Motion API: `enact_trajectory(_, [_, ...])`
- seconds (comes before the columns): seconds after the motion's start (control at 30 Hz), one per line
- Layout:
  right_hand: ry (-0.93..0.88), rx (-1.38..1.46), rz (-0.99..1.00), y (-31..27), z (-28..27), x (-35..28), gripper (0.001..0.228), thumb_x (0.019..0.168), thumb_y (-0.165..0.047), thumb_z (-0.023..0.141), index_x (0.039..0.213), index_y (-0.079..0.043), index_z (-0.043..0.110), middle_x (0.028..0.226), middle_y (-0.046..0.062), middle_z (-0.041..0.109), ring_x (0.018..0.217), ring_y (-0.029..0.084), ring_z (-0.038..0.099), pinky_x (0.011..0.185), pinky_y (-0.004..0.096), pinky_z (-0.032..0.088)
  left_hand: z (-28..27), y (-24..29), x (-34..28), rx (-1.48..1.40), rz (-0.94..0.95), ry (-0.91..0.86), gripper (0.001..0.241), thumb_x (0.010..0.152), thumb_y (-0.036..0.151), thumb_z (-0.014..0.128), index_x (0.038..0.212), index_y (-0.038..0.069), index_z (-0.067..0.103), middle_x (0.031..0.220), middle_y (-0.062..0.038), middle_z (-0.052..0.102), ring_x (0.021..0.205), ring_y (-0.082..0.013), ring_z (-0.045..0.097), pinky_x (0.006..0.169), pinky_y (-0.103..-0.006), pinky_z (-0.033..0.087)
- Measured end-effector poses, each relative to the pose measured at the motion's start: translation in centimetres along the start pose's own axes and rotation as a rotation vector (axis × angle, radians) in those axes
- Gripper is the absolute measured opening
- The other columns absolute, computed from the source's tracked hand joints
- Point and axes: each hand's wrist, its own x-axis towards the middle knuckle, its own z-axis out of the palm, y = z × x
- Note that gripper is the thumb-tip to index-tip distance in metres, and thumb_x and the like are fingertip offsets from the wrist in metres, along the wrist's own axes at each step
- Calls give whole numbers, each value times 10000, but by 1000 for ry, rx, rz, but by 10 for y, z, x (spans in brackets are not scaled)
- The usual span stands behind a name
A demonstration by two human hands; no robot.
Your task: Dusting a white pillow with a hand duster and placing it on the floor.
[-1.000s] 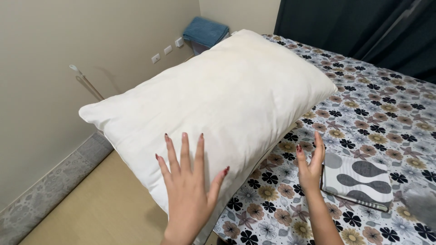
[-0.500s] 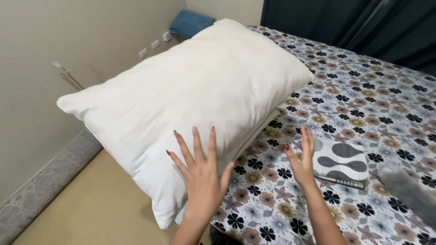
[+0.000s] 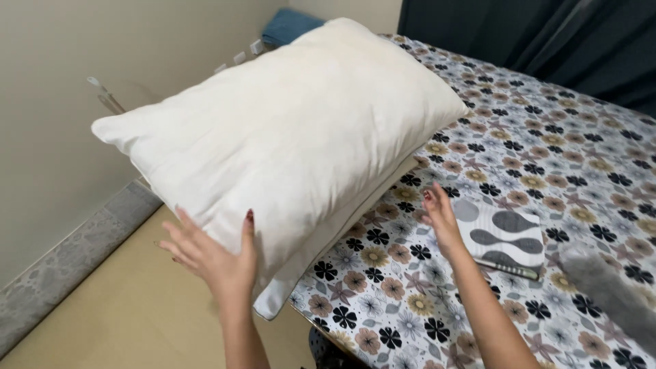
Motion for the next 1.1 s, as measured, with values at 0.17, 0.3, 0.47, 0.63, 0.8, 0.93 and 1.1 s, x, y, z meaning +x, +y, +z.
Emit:
enact_trajectory(0.17, [144,-262,-418,-43,-21,80,844,982,-560,669,1629,-111,365,1588,110,437,1367,232,467,1111,388,418,22,-65,31,-283,-18,58,1292,793,563,820,1637,12,11,1689,-305,73,1569,-448,83,1239,-572,173])
enact_trajectory(0.3, [319,-579,-753,-99,-46,153,548,1047,-485,740,1416,-92,640,1470,121,582,1394,279,526,1198,435,416,42,-84,49,-527,-91,-60,1262,772,497,844,1624,-27,74,1629,-319,251,1508,-406,294,1203,-464,285])
enact_trajectory(0.47, [316,-741,-811,-124,-65,259,406,1077,-466,725,1230,-90,746,1435,185,618,1341,359,535,1150,472,396,48,-107,64,-758,-227,-151,1179,764,431,814,1617,7,120,1569,-255,399,1422,-328,441,1133,-429,384])
enact_trajectory(0.63, [215,-865,-672,-143,-59,321,498,1103,-542,690,1204,-58,754,1409,223,646,1315,363,563,1092,475,428,53,-114,71,-780,-333,-211,1063,791,424,778,1596,17,216,1523,-226,491,1363,-307,517,1101,-422,418])
enact_trajectory(0.8, [71,-585,-38,-162,-11,301,673,983,-620,586,1381,-83,664,1239,155,708,1125,296,646,983,426,469,67,-113,74,-805,-460,-253,1036,781,510,757,1570,28,290,1521,-199,483,1372,-306,502,1093,-433,419])
enact_trajectory(0.93, [40,-540,143,-153,-3,314,746,999,-683,604,1417,-65,598,1241,138,651,1094,241,633,925,406,476,68,-112,85,-835,-456,-212,1013,781,511,770,1520,-35,345,1477,-231,523,1351,-325,530,1089,-434,427])
enact_trajectory(1.1, [175,-420,-44,-186,12,299,535,960,-467,776,1189,14,723,1077,152,734,891,258,689,756,420,536,38,-72,97,-836,-321,16,825,806,418,800,1366,-132,547,1339,-250,664,1234,-313,649,1040,-397,482])
